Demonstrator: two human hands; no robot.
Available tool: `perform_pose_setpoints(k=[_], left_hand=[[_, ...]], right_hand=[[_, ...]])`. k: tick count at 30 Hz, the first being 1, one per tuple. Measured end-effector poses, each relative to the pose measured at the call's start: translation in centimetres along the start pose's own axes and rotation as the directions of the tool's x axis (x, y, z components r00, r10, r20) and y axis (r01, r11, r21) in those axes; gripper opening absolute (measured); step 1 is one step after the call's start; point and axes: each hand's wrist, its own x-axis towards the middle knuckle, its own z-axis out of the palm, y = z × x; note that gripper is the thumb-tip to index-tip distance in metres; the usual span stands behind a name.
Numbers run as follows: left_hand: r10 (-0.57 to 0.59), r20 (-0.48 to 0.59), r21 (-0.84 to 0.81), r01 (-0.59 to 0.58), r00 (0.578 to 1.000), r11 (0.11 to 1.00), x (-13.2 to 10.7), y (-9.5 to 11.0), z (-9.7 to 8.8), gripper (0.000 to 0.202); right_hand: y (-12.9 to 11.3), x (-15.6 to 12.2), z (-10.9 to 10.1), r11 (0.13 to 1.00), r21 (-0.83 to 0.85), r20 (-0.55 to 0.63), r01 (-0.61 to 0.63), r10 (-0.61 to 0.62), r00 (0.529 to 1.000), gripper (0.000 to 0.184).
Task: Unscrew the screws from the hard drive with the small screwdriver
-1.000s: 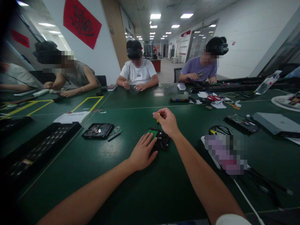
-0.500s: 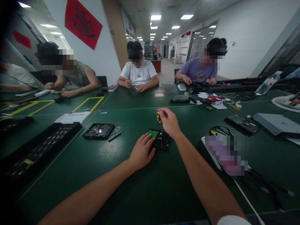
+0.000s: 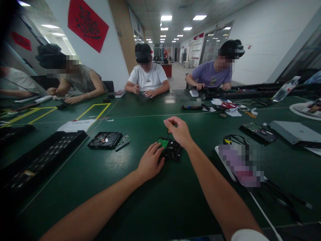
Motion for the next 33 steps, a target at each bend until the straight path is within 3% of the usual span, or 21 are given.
perform_pose_setpoints(k=[8,15,24,33], left_hand=[[0.003,-0.003,0.000,-0.003,1.000,1.000,0.02,-0.06,0.22,0.048],[0.013,-0.002,-0.002,-0.013,1.000,1.000,-0.02,0.09,-0.05,0.046],[0.002,0.014,-0.011,-0.002,1.000,1.000,0.05,-0.03,0.05,0.048],[0.004,0.008,0.006,-0.004,1.000,1.000,-0.01,0.06,0.13,0.046]], right_hand=[[-0.40,-0.12,0.32,0.980,0.182,0.045,-0.084,0.077,0.996,0.040],[-0.37,-0.08,-0.06,0.998,0.026,0.044,-0.051,0.050,0.998,0.036],[-0.41,-0.01,-0.11,0.974,0.190,0.036,-0.123,0.118,0.992,0.037],[0.04,0.11,-0.13,0.999,0.005,0.032,-0.044,0.044,0.999,0.039]])
